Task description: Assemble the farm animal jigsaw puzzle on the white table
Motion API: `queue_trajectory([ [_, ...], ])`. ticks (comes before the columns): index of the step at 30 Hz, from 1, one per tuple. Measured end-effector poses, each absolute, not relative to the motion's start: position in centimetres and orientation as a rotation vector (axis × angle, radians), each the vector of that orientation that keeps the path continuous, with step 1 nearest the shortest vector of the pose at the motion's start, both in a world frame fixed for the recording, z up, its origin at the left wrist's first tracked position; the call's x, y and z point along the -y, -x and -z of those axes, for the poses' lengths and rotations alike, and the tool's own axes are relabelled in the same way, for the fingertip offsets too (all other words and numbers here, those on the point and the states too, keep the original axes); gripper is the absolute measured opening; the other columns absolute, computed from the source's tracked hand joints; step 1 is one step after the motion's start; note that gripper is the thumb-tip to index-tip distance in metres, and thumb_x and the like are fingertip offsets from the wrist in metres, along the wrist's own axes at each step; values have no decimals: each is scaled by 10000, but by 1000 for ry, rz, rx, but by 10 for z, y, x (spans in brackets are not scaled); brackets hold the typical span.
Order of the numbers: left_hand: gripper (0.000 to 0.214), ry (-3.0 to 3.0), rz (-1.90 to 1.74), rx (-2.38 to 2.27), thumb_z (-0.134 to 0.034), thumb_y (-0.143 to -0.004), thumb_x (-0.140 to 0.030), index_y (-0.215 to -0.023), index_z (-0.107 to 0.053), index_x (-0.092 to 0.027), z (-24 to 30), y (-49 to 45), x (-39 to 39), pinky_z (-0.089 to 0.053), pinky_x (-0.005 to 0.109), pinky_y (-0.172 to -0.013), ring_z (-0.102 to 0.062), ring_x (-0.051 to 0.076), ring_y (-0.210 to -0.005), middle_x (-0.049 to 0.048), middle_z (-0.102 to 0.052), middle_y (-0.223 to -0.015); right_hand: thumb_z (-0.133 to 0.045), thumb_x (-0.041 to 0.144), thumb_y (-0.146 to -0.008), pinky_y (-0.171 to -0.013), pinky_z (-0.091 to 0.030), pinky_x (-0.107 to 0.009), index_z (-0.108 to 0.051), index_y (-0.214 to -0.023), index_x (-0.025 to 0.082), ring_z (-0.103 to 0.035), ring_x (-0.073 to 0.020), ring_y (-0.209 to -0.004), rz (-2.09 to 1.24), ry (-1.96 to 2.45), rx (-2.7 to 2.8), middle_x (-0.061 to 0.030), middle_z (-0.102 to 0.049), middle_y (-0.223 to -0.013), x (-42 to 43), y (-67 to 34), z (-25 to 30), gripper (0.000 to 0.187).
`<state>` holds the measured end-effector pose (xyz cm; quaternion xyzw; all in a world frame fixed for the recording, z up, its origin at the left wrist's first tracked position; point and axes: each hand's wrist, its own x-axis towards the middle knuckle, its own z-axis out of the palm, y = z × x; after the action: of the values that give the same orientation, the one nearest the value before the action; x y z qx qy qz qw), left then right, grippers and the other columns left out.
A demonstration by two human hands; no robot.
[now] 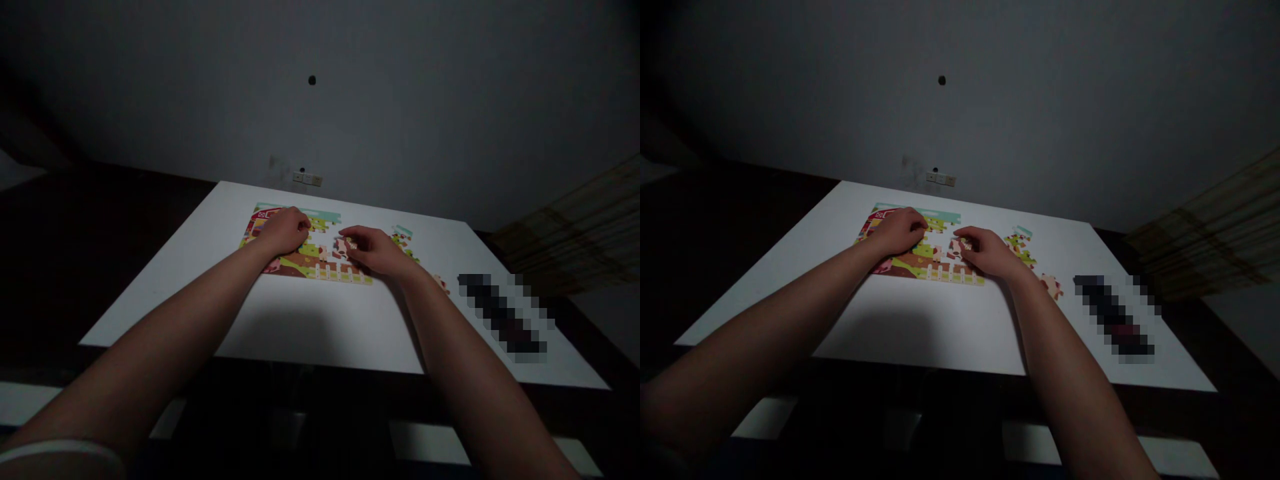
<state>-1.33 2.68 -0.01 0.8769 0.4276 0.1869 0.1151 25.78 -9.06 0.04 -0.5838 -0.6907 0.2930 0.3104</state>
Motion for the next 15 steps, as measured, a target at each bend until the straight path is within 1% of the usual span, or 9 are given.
queue_trajectory([
  [3,299,-2574,-537,-1250,-695,-990,-234,-1198,-909,-212,0,13,-27,-599,460,-1145,-773,328,-1224,137,-841,-1302,-787,320,-909,-807,-649,-427,-793,-1432,191,-759,-268,-901,-629,1567,1826,-145,-850,-1175,87,-261,4,538],
  [6,306,-2567,-538,-1247,-689,-987,-232,-1198,-910,-218,-1,14,-27,-597,455,-1154,-774,324,-1229,133,-839,-1307,-803,345,-923,-899,-667,-472,-794,-1419,211,-774,-286,-972,-513,1570,1824,-157,-834,-1266,84,-264,8,514],
  [10,309,-2566,-539,-1246,-688,-981,-230,-1193,-913,-219,-2,13,-27,-606,444,-1135,-781,324,-1211,133,-839,-1313,-788,351,-966,-916,-674,-499,-801,-1405,209,-783,-301,-975,-447,1590,1856,-177,-826,-1280,81,-271,12,461],
  [15,307,-2590,-544,-1252,-689,-979,-234,-1187,-913,-207,-1,14,-27,-610,430,-1110,-781,326,-1193,135,-842,-1286,-758,363,-1020,-929,-664,-486,-859,-1263,221,-778,-290,-954,-319,1617,1896,-169,-830,-1278,79,-282,14,299],
])
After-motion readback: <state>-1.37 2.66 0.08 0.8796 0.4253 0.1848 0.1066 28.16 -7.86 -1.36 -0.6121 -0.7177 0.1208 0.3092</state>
